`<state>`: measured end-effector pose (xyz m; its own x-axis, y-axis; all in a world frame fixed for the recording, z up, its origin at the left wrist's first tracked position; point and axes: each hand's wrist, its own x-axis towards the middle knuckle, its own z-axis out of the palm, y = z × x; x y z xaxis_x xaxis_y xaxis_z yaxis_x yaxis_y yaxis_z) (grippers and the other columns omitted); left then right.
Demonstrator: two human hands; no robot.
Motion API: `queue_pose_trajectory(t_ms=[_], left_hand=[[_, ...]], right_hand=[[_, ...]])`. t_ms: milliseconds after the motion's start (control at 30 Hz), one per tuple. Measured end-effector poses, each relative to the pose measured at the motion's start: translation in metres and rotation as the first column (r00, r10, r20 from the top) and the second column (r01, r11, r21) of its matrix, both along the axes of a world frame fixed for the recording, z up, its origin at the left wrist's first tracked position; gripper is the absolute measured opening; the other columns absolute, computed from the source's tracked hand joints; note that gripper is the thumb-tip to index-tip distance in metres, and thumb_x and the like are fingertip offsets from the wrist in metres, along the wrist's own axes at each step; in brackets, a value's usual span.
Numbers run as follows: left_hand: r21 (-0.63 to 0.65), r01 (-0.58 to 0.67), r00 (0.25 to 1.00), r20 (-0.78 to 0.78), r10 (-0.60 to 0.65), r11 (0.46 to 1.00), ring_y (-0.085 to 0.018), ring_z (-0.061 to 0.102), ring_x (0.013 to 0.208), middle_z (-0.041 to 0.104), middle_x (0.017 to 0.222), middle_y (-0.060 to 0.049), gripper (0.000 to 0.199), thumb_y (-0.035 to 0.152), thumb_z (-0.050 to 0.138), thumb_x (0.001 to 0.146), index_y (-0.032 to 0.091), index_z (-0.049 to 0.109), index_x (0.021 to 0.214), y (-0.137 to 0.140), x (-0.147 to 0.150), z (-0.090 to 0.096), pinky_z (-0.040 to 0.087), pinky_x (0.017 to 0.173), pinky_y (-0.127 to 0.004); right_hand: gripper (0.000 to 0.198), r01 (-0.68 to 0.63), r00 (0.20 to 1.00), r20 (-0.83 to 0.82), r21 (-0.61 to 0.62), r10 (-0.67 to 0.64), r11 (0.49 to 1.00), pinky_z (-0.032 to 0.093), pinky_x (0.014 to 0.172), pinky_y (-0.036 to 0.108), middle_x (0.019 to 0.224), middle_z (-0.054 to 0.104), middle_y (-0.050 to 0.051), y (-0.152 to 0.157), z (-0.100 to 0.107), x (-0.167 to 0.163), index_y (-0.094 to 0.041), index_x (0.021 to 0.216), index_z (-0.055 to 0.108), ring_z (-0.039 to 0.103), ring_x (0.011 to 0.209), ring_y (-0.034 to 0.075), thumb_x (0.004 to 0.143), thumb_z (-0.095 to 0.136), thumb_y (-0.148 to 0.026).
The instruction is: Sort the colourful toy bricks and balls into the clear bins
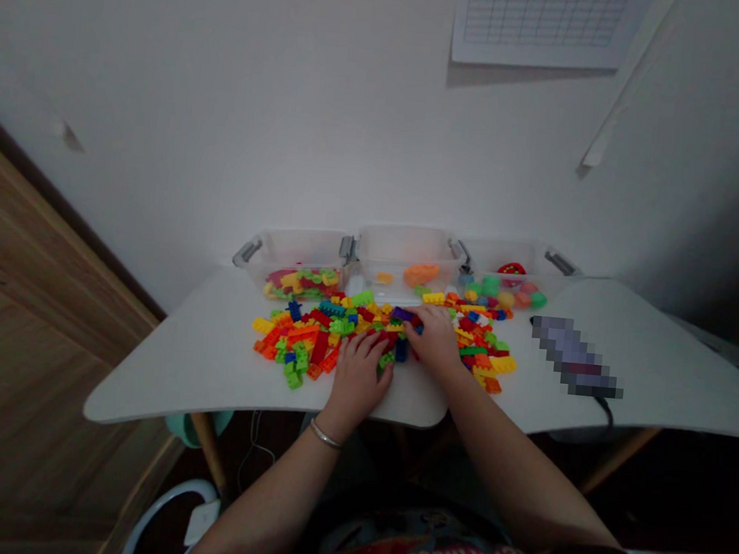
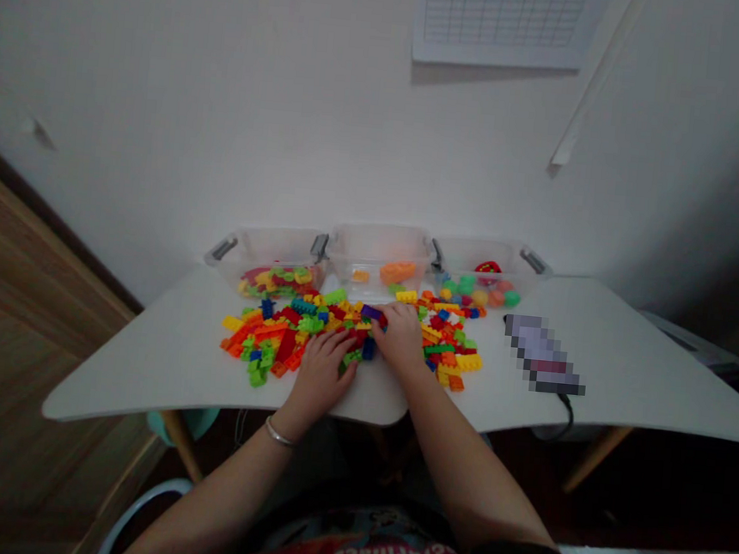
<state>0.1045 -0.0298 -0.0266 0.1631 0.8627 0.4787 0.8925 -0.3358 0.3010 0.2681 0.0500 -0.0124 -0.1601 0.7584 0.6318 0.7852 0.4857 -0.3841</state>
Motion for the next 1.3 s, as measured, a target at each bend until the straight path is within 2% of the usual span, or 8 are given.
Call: queue_pose_trajectory(t_ms=[167, 333, 533, 633, 833, 1133, 1233, 1300], left_hand=[[-0.021, 0.004, 1.000, -0.004, -0.004, 1.000, -0.029, 0.046, 0.130, 0.060, 0.135, -0.007, 0.039, 0.026, 0.059, 0.086, 0.020, 0.061, 0.124, 0.000, -0.001, 0.001, 0.030, 0.115, -0.055], [-0.016, 0.005, 1.000, 0.003, -0.005, 1.000, -0.029, 0.046, 0.131, 0.059, 0.135, -0.008, 0.038, 0.027, 0.059, 0.087, 0.021, 0.061, 0.124, 0.000, -0.001, 0.001, 0.029, 0.116, -0.055], [0.000, -0.037, 0.999, -0.037, 0.037, 0.999, -0.031, 0.044, 0.134, 0.049, 0.144, -0.013, 0.039, 0.030, 0.058, 0.087, 0.019, 0.062, 0.124, -0.001, -0.001, -0.001, 0.033, 0.114, -0.054], [0.019, -0.069, 0.996, -0.050, 0.070, 0.997, -0.035, 0.037, 0.139, 0.042, 0.149, -0.015, 0.040, 0.032, 0.058, 0.087, 0.020, 0.062, 0.125, -0.001, 0.000, -0.002, 0.032, 0.114, -0.056], [-0.024, -0.066, 0.996, -0.059, 0.064, 0.998, -0.033, 0.040, 0.136, 0.051, 0.144, -0.013, 0.043, 0.033, 0.059, 0.086, 0.021, 0.060, 0.127, -0.001, 0.000, -0.002, 0.030, 0.114, -0.058], [-0.036, -0.038, 0.998, -0.046, 0.037, 0.999, -0.032, 0.041, 0.135, 0.053, 0.142, -0.010, 0.044, 0.032, 0.059, 0.085, 0.020, 0.059, 0.128, -0.001, -0.001, 0.000, 0.028, 0.116, -0.058], [-0.033, -0.032, 0.999, -0.036, 0.031, 0.999, -0.032, 0.042, 0.135, 0.054, 0.142, -0.010, 0.044, 0.031, 0.059, 0.085, 0.018, 0.058, 0.127, -0.001, 0.000, -0.001, 0.027, 0.116, -0.057], [-0.018, -0.027, 0.999, -0.018, 0.027, 0.999, -0.031, 0.043, 0.134, 0.055, 0.140, -0.011, 0.048, 0.030, 0.061, 0.084, 0.017, 0.055, 0.130, -0.001, 0.000, -0.002, 0.028, 0.117, -0.056]], right_hand=[[0.027, 0.051, 0.964, -0.266, 0.067, -0.031, 0.996, 0.046, 0.091, 0.042, 0.097, 0.071, 0.010, 0.007, 0.004, 0.011, -0.017, 0.103, 0.070, 0.061, 0.094, 0.025, 0.084, 0.058, -0.031], [0.030, 0.150, 0.913, -0.400, 0.133, -0.086, 0.980, 0.045, 0.091, 0.041, 0.098, 0.071, 0.010, 0.025, 0.031, 0.023, -0.018, 0.103, 0.071, 0.061, 0.095, 0.025, 0.083, 0.057, -0.035], [0.032, 0.238, 0.915, -0.367, 0.161, -0.166, 0.958, 0.039, 0.097, 0.043, 0.102, 0.070, 0.011, 0.049, 0.074, 0.032, -0.016, 0.110, 0.069, 0.058, 0.100, 0.025, 0.087, 0.053, -0.033], [0.034, 0.259, 0.920, -0.333, 0.124, -0.206, 0.958, 0.037, 0.100, 0.043, 0.106, 0.070, 0.013, 0.060, 0.086, 0.033, -0.015, 0.113, 0.068, 0.056, 0.104, 0.025, 0.089, 0.052, -0.031], [0.032, 0.297, 0.923, -0.237, -0.063, -0.304, 0.953, 0.040, 0.094, 0.047, 0.100, 0.072, 0.012, 0.078, 0.084, 0.029, -0.018, 0.108, 0.072, 0.057, 0.099, 0.029, 0.083, 0.059, -0.033], [0.024, 0.364, 0.923, -0.096, -0.107, -0.374, 0.925, 0.040, 0.089, 0.049, 0.100, 0.070, 0.013, 0.069, 0.088, 0.025, -0.020, 0.100, 0.075, 0.053, 0.103, 0.032, 0.086, 0.057, -0.031], [0.024, 0.317, 0.941, -0.112, -0.034, -0.319, 0.948, 0.038, 0.094, 0.047, 0.111, 0.068, 0.012, 0.058, 0.086, 0.019, -0.020, 0.105, 0.072, 0.050, 0.108, 0.030, 0.087, 0.057, -0.029], [0.023, 0.217, 0.973, -0.088, 0.060, -0.212, 0.974, 0.037, 0.098, 0.044, 0.113, 0.067, 0.011, 0.049, 0.081, 0.010, -0.020, 0.103, 0.072, 0.050, 0.110, 0.028, 0.090, 0.054, -0.027]])
